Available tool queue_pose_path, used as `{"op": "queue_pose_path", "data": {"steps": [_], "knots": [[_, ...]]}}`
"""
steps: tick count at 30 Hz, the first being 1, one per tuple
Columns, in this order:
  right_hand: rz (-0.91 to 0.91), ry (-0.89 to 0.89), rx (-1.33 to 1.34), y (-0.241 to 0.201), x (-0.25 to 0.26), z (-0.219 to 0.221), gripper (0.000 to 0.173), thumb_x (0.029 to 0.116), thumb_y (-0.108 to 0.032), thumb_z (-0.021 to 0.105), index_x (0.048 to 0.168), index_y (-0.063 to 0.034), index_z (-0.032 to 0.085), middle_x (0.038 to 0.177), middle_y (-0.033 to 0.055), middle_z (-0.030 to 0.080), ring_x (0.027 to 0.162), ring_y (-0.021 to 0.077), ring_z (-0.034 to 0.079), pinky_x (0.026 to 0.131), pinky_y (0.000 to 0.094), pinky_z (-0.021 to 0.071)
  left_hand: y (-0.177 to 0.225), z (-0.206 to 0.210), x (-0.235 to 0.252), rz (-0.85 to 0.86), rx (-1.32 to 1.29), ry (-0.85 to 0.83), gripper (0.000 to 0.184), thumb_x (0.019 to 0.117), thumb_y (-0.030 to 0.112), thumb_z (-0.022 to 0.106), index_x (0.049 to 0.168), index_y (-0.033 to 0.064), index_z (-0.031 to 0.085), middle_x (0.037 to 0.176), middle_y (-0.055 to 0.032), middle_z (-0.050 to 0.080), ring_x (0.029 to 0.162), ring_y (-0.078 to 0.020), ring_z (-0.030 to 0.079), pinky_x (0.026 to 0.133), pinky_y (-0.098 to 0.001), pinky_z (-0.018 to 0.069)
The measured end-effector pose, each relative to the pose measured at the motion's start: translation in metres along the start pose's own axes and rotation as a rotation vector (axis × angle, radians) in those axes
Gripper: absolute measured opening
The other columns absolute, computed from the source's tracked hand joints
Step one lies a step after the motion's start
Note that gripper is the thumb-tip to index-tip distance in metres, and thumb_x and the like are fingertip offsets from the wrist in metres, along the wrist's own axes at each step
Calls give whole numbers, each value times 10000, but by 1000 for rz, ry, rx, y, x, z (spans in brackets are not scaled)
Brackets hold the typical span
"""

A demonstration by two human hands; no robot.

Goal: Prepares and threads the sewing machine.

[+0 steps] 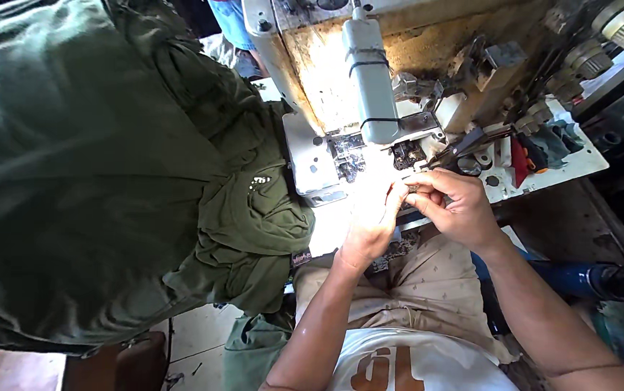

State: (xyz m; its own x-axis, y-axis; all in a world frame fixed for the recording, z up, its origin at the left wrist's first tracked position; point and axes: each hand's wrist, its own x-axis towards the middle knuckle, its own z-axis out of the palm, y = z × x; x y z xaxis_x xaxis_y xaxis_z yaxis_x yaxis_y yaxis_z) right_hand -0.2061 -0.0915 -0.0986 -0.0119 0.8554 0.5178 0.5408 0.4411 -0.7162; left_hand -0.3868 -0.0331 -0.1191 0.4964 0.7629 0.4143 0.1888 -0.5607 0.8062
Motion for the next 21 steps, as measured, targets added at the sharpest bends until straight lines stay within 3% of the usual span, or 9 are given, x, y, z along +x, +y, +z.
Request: {"op": "queue_pose_path", "data": {"steps": [6,14,17,21], "knots": [[-6,23,34,-2,-2,2,153,915,-85,746,1062,-47,758,865,-2,680,713,45,590,610,195,513,0,0,-3,-1,18,-11,278,1104,251,431,948,121,620,834,5,571,740,-103,580,633,-295,511],[-59,101,79,-5,4,6,118,910,-34,751,1027,-20,767,921,35,721,794,82,664,702,233,585,-5,5,4,22,-144,143,271,1077,194,498,899,81,668,708,-2,572,591,-99,540,536,-261,477],[-11,131,92,-4,4,8,103,915,-32,746,1016,-18,760,919,34,718,750,68,654,641,211,571,-2,5,8,13,-143,161,287,1080,234,532,867,86,655,668,-4,593,535,-102,550,486,-258,487],[17,139,96,-4,3,8,100,925,-36,736,1021,-18,758,929,37,723,721,61,644,613,203,556,-2,6,5,-46,-257,213,270,1084,219,525,987,54,715,681,-16,621,532,-105,577,484,-246,519]]}}
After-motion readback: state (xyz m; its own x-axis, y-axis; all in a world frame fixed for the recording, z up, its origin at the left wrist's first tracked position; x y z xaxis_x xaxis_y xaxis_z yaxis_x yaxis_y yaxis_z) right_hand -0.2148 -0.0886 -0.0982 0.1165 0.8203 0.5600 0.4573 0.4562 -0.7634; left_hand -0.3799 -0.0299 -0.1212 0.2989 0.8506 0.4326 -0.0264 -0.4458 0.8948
